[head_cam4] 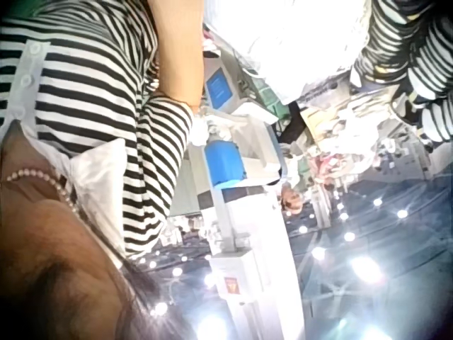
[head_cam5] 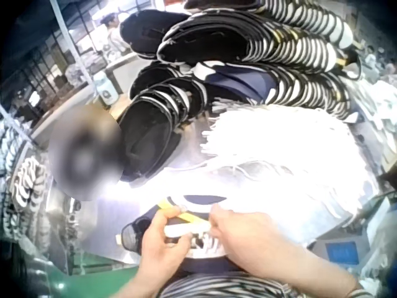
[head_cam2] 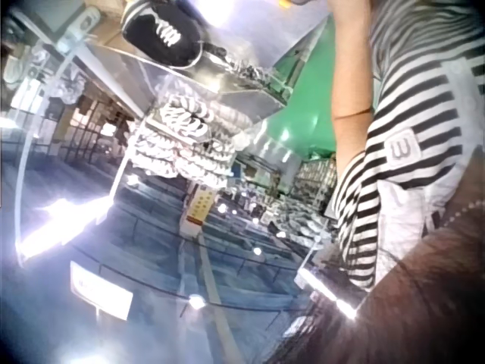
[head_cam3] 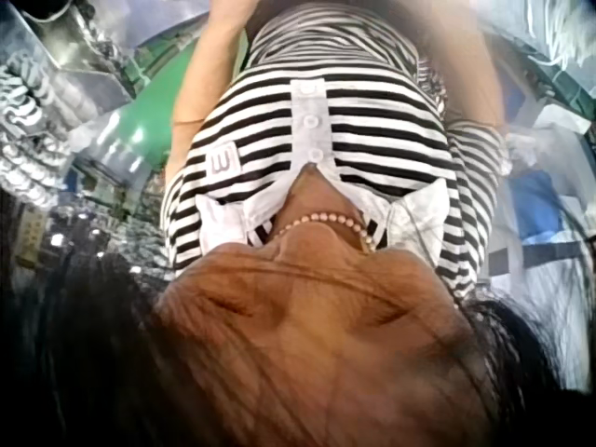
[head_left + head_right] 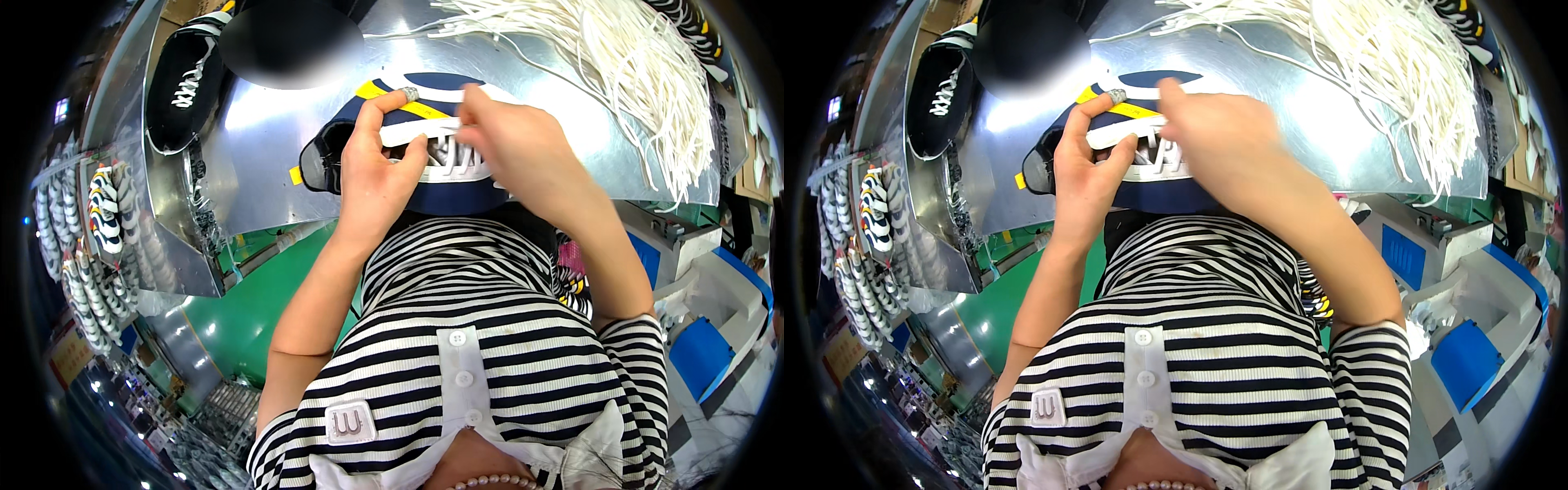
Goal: The person threads white shoelaces through the eyelets of a blue and white sneaker on a metal table. They pull the laces tight and arrange them neatly, then pick up another shoe from a nearby pile to continue the process.
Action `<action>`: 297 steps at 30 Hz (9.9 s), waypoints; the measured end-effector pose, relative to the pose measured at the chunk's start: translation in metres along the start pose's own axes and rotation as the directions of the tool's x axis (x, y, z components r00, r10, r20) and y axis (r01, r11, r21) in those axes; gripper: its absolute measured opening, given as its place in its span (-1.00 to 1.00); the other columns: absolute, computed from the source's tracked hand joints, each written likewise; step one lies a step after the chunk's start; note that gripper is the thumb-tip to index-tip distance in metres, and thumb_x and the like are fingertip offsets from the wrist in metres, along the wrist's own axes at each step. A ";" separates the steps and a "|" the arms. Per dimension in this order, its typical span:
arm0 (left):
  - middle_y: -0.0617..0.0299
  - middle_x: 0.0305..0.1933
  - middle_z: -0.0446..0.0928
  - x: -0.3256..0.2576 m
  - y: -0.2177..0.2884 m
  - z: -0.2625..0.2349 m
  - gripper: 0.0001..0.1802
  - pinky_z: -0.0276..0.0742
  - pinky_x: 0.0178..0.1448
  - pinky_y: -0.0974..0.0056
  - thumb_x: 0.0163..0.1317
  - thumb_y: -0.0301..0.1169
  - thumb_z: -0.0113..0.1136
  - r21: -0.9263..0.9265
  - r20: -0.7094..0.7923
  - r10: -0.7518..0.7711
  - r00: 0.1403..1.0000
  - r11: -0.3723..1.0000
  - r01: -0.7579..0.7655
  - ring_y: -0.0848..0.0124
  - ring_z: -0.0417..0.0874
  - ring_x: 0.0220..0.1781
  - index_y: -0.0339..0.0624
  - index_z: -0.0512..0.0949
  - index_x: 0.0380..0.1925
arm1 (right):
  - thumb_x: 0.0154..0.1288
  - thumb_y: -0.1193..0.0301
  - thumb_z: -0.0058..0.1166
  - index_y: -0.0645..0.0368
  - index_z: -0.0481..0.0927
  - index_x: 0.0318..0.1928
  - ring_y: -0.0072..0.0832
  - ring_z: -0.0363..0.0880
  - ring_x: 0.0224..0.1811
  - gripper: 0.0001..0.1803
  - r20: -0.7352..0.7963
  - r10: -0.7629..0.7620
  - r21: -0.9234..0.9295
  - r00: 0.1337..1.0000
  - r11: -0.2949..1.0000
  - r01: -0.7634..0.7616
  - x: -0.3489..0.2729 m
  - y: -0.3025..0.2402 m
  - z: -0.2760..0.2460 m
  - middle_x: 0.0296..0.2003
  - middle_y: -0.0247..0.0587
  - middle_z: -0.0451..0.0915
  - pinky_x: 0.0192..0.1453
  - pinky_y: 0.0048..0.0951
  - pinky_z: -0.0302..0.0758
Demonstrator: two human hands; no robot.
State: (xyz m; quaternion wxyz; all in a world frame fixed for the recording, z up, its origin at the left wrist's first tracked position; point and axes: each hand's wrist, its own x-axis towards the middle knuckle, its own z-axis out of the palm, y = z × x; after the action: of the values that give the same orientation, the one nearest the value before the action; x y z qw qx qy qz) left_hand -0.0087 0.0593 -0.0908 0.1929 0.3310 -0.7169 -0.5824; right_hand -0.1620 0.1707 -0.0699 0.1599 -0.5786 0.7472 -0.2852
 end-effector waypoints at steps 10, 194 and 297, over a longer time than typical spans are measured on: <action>0.05 -0.03 0.60 0.012 0.011 0.003 -0.38 0.59 -0.02 0.37 0.10 -0.59 0.37 -0.129 -0.044 -0.070 0.997 0.990 0.063 0.40 0.67 -0.06 -0.37 0.34 0.17 | 0.26 0.36 0.28 0.10 0.68 -0.21 -0.65 0.51 -0.62 -0.86 -0.369 0.390 0.529 0.843 0.835 -0.155 -0.012 0.024 0.037 -0.54 -0.36 0.64 -0.49 -0.56 0.40; 0.27 -0.12 0.68 0.014 0.028 -0.021 -0.76 0.54 -0.09 0.47 0.36 -0.37 0.27 -0.434 0.129 -0.097 0.987 0.889 0.145 0.55 0.65 -0.15 -0.29 0.66 -0.07 | 0.41 0.44 0.14 0.21 0.59 -0.25 -0.80 0.41 -0.44 -0.90 0.160 0.354 0.790 0.922 0.514 -0.334 0.009 -0.025 0.006 -0.49 -0.48 0.57 -0.32 -0.72 0.29; 0.18 -0.68 0.52 0.046 0.023 -0.002 -0.69 0.39 -0.52 0.17 0.28 -0.15 0.28 0.710 0.139 0.327 0.935 0.626 -0.324 0.17 0.55 -0.66 -0.13 0.66 -0.50 | 0.38 0.45 0.11 0.27 0.48 -0.18 -0.19 0.70 -0.41 -0.86 -0.057 0.271 0.601 0.961 0.778 -0.184 -0.019 0.020 0.025 -0.46 -0.07 0.67 -0.27 -0.30 0.56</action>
State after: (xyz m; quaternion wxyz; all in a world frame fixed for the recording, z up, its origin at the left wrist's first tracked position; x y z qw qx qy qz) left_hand -0.0457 0.0275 -0.0728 0.1500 0.2457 -0.9349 -0.2078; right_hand -0.1578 0.1860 -0.1039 0.3121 -0.3839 0.6953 -0.5213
